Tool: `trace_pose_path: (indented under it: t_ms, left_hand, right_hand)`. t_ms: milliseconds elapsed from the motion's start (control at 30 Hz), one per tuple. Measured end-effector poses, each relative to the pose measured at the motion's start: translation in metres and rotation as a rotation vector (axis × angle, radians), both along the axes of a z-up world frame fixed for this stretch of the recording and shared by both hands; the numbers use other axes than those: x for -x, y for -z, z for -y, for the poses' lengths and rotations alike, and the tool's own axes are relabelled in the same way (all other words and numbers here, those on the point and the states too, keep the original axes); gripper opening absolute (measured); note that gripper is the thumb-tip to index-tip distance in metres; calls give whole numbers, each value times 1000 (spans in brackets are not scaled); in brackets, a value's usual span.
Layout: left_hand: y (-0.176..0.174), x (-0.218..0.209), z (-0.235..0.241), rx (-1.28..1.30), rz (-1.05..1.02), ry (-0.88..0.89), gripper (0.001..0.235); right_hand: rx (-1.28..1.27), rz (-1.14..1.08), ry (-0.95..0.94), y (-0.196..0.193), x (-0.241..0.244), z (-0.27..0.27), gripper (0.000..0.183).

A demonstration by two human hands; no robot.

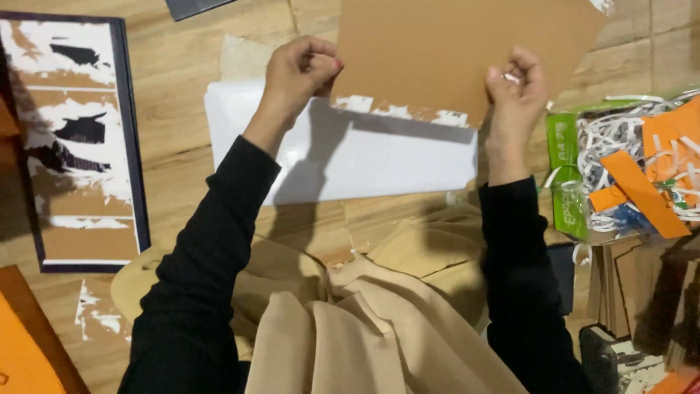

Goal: Folding and pressing cardboard covers to assemble folders or boxes using a manual pressing tool.

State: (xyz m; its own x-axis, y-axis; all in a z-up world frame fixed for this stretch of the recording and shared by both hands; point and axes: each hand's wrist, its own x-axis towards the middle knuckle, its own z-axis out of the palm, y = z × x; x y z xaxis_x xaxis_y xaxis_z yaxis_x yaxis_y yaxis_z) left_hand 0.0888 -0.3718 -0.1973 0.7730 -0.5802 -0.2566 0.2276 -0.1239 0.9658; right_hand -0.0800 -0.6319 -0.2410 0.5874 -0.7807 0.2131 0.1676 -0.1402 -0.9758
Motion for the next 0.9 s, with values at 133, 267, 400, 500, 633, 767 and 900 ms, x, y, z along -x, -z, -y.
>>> trace_pose_path:
  t_ms: [133, 267, 400, 500, 633, 767, 900]
  left_hand:
    - [14, 33, -77, -262, -83, -76, 12]
    - [55, 58, -117, -473, 16, -90, 13]
    - [71, 66, -131, -598, 124, -93, 13]
    - [72, 70, -132, -620, 192, -61, 14]
    - [77, 73, -129, -679, 169, -78, 13]
    - [81, 72, -128, -697, 155, -74, 12]
    - [79, 73, -128, -690, 150, -70, 14]
  right_hand:
    - [-169, -298, -94, 32, 8, -61, 31]
    - [-76, -531, -184, 53, 16, -90, 30]
    - [9, -602, -221, 69, 23, -97, 30]
    - [34, -599, -242, 67, 24, -104, 32]
    - [126, -673, -220, 63, 24, -110, 31]
    - [189, -754, -213, 65, 22, -110, 30]
    - [204, -810, -230, 51, 20, -116, 29]
